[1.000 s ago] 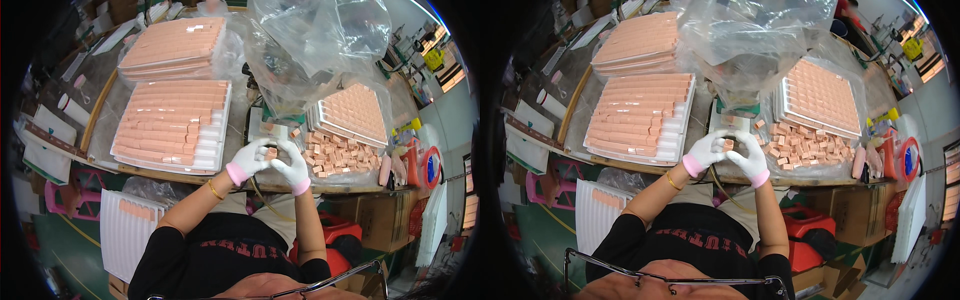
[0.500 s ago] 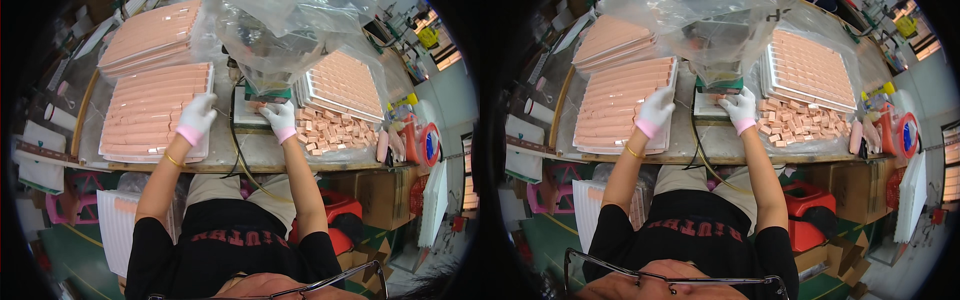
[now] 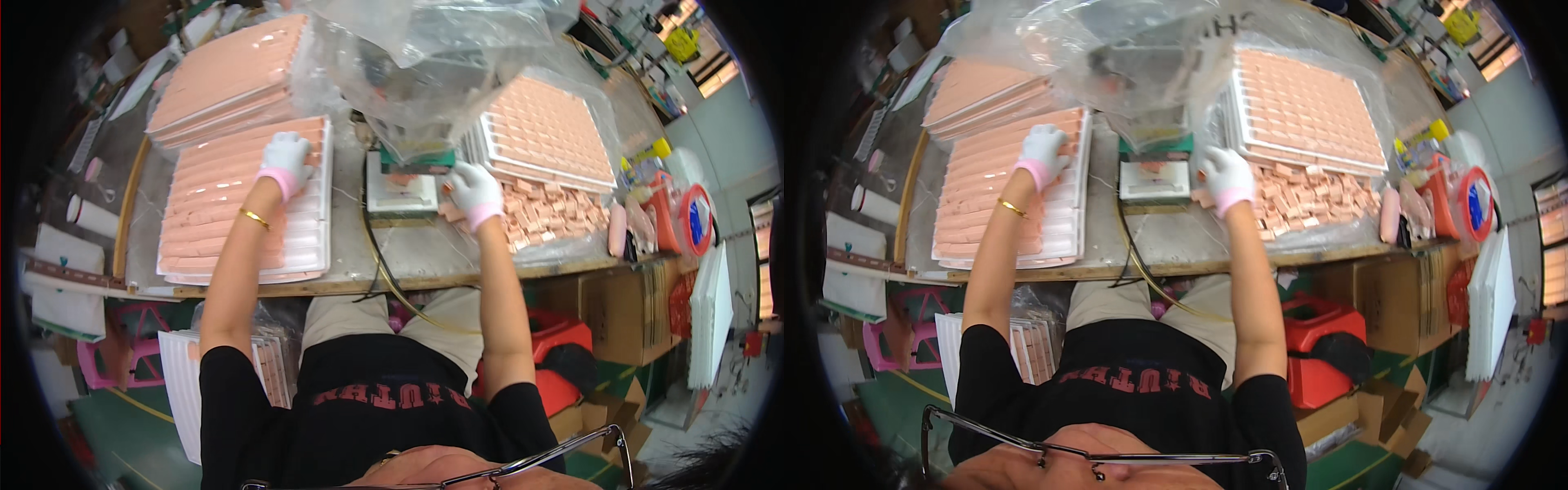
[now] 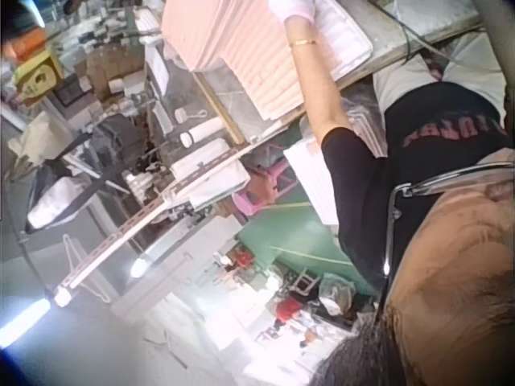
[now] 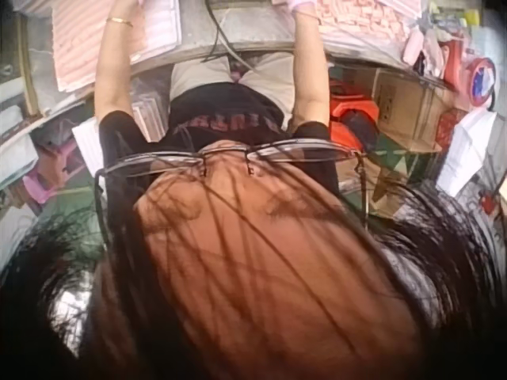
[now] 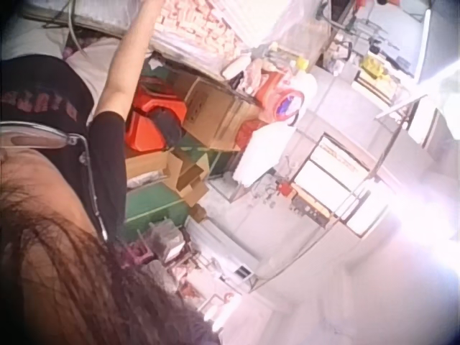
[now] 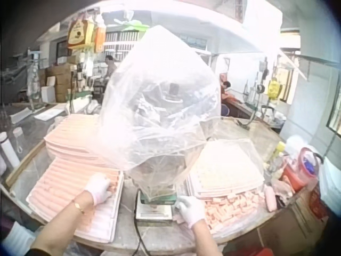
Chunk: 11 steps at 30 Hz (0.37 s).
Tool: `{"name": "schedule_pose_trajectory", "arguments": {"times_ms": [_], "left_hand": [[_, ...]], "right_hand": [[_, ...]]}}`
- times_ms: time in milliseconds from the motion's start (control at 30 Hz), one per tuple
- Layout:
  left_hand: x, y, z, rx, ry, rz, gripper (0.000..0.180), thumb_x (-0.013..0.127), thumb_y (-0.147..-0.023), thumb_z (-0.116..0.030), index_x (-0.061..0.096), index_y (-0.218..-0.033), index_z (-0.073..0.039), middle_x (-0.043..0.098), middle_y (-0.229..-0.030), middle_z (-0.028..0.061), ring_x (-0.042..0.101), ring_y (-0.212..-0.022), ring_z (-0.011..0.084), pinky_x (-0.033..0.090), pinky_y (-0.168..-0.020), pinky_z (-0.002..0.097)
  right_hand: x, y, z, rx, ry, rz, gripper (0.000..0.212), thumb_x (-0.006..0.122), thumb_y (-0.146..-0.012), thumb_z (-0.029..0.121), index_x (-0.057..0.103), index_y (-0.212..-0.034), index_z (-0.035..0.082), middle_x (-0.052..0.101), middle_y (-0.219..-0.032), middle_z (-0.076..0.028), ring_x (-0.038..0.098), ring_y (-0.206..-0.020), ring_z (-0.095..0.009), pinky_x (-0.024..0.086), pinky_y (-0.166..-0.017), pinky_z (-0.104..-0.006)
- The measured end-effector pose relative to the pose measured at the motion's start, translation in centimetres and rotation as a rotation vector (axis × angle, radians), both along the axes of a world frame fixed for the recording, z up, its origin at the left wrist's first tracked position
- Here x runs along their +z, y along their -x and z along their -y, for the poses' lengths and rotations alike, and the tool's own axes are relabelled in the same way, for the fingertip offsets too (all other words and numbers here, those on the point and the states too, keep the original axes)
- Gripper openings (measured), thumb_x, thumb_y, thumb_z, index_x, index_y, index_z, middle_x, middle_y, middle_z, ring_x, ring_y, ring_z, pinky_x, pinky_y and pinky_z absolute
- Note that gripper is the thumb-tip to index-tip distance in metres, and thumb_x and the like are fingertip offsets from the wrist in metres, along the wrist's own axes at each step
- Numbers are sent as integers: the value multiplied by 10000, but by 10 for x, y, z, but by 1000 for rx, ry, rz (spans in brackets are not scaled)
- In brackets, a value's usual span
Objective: Placing small pink components into compartmentalized white trays and stacking the trays.
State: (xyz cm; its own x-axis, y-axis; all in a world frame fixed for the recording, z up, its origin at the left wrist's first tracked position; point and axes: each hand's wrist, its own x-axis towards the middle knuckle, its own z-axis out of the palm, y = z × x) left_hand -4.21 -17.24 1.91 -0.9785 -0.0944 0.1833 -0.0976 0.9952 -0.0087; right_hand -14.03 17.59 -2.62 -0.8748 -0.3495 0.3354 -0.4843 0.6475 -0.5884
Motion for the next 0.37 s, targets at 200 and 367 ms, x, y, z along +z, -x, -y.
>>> {"name": "schedule_pose_trajectory", "arguments": {"times_ms": [200, 367], "left_hand": [[-1, -8, -18, -82, 10, -78, 255, 672, -708, -137, 601, -948, -87, 590, -977, 118, 526, -1010, 321, 453, -855, 408], [7, -26, -38, 31, -485, -125, 356, 676, -767, -170, 560, -1097, -103, 593, -1106, 159, 530, -1076, 330, 439, -894, 393]], "right_hand": [[5, -2, -11, 74, -428, -102, 172, 567, -783, 117, 661, -914, 175, 591, -999, -96, 576, -940, -307, 488, -805, -403], [-2, 13, -5, 216, -709, -98, 281, 593, -760, 102, 608, -1037, 147, 512, -1156, -108, 521, -1055, -294, 481, -839, -386]]}}
